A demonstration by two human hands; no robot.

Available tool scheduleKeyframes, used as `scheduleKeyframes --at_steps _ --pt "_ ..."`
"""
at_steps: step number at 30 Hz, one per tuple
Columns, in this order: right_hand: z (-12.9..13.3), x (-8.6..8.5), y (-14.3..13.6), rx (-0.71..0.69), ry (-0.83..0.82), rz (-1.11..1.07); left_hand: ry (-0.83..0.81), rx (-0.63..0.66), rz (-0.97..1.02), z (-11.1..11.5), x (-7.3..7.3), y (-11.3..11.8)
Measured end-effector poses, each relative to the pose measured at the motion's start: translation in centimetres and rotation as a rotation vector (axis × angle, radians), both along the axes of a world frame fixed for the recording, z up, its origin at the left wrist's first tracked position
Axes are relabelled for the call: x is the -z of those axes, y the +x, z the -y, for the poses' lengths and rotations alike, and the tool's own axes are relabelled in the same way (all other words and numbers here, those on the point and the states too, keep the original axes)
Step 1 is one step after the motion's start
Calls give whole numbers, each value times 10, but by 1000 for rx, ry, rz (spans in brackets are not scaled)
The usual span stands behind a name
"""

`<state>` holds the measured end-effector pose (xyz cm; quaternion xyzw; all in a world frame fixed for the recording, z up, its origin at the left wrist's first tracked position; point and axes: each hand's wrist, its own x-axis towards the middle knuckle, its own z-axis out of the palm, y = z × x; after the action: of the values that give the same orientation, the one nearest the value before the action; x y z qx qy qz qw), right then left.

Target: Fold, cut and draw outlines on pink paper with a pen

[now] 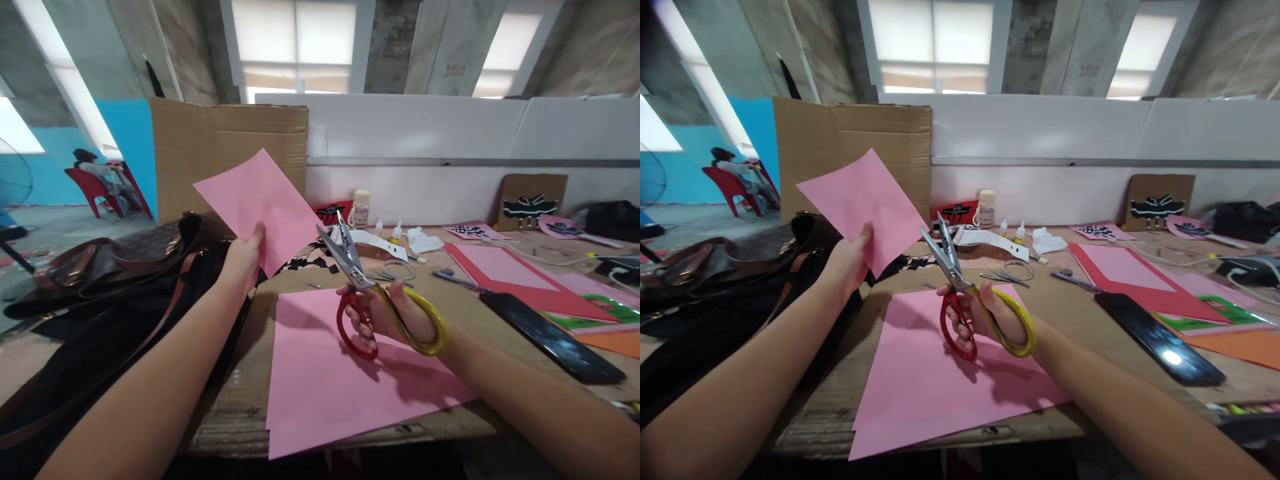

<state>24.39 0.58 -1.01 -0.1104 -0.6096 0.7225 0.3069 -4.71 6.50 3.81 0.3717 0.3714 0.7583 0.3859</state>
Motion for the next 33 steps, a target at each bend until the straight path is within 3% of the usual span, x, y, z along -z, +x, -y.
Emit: scheduleKeyframes --at_steps 9,21,33 --pt "0 2 -2 14 -27 -41 -3 30 29 1 3 8" --pt "-1 1 0 -23 15 -10 -4 -80 72 -3 -4 -5" --pt "-1 3 -2 -22 -7 -19 24 -30 -84 -4 6 -3"
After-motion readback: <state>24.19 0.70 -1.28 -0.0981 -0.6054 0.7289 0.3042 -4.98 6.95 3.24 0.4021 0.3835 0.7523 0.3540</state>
